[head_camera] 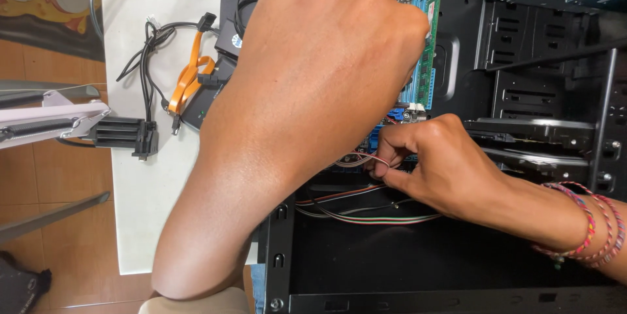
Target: Repairing a computer by cleaning and reconnecting internal cables.
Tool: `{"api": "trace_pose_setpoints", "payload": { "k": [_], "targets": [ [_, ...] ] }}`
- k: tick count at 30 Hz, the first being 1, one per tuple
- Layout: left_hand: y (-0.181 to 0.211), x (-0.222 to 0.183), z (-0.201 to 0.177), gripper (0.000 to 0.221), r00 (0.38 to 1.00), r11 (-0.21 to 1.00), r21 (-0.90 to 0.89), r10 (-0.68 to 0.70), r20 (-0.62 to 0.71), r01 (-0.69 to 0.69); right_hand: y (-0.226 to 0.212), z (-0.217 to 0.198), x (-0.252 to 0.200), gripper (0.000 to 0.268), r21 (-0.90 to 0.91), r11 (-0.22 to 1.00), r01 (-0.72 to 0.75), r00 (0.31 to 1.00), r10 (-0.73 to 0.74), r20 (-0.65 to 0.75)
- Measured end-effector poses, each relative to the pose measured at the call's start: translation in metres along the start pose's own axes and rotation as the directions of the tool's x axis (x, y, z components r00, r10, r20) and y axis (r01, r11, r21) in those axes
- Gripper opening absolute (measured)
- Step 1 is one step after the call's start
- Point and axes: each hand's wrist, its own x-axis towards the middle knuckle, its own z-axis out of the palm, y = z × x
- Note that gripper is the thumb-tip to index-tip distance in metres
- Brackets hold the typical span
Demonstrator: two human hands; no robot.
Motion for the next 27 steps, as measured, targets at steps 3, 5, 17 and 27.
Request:
{"api": "trace_pose_setpoints", "payload": {
  "k": [3, 5, 17, 27],
  "targets": [
    [0.0, 0.0, 0.0, 0.014, 1.0, 1.0, 0.015, 0.003, -0.01, -0.003, -0.001, 0.001, 0.0, 0.011, -0.02, 1.0, -0.003, 1.0, 0.003, -0.004],
    [0.0, 0.0, -0.001, 0.014, 1.0, 1.0, 0.011, 0.005, -0.011, -0.005, -0.004, 0.0, 0.0, 0.012, -0.024, 0.999, -0.03, 1.0, 0.03, 0.005],
    [-0.001, 0.002, -0.005, 0.016, 0.999, 1.0, -0.014, 0.015, 0.043, -0.015, -0.003, 0.003, 0.0, 0.019, -0.044, 0.997, 0.067, 0.996, -0.069, -0.052],
    [-0.001, 0.001, -0.006, 0.016, 0.999, 0.999, -0.025, 0.03, 0.035, -0.03, 0.0, 0.006, 0.001, 0.027, -0.022, 0.995, 0.095, 0.995, -0.096, -0.038]
  ]
}}
